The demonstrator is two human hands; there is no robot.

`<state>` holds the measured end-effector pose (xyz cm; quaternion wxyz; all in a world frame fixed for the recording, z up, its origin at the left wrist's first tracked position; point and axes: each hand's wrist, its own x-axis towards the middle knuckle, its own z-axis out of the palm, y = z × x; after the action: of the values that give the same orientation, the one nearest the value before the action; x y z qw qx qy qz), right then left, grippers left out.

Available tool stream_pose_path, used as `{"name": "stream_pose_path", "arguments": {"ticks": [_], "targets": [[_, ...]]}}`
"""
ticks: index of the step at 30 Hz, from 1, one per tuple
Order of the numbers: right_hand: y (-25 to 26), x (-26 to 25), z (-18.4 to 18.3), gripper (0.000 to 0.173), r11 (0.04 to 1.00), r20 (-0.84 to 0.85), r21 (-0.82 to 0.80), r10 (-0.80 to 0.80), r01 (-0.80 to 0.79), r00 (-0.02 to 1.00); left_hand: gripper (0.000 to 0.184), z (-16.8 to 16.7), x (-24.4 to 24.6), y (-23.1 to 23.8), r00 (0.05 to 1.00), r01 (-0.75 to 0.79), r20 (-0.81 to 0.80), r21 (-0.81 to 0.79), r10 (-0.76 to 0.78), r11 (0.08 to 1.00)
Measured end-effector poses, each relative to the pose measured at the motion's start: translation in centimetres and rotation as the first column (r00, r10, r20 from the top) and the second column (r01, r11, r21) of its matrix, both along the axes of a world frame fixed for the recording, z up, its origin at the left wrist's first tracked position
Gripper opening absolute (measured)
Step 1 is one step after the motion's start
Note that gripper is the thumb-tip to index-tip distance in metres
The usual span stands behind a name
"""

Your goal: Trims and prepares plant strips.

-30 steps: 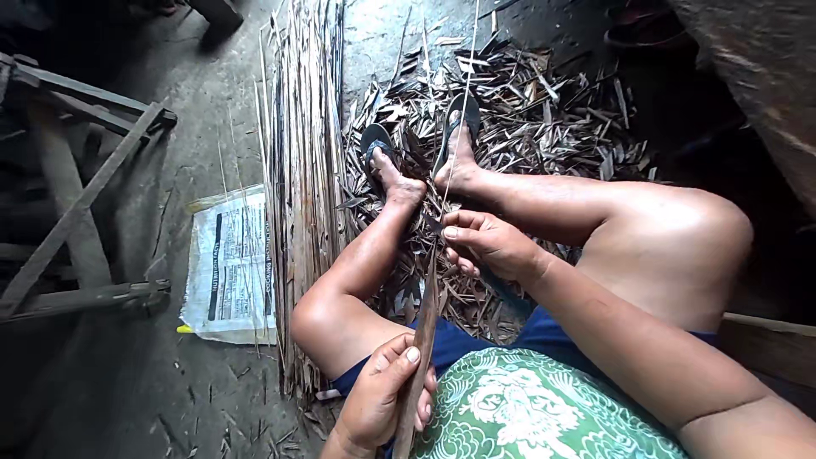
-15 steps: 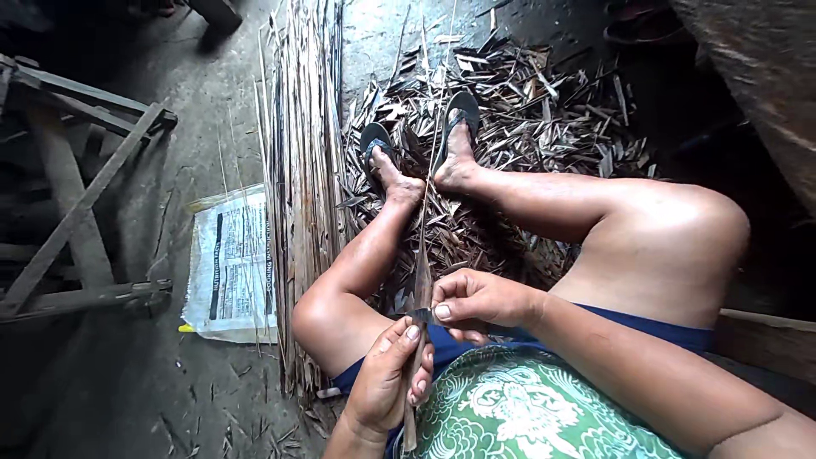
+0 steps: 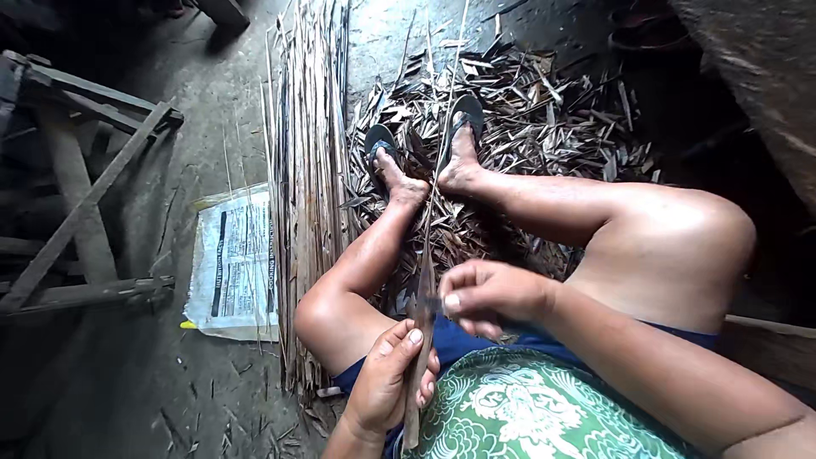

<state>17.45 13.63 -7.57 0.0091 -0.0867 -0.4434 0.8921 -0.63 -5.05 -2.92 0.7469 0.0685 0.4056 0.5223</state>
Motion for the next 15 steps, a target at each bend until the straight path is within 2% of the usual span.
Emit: {"name": "stream_pose_path", "arguments": {"ticks": [1,3,15], "targets": [[-0.9,-0.3,0.2,0.019,0.998,-0.023,-0.022,0.065,-0.065,0.998,0.023,0.1,-0.1,0.3,1.0,-0.002,0.012,0.013,0.001,1.0],[-1.8,-0.6,0.1,0.019,0.993,-0.066,-0.067,0.096,-0.1,0.993,0.024,0.0,0.0,0.6,0.999,0.0,0.044,0.033,-0.001,0.999],[-0.1,-1.5,-1.4,0.019,0.997,-0.14,0.068,0.034,-0.025,0.99,0.021,0.0,-0.1,0.3,0.993,0.009,0.118,0.031,-0.013,0.999]]}}
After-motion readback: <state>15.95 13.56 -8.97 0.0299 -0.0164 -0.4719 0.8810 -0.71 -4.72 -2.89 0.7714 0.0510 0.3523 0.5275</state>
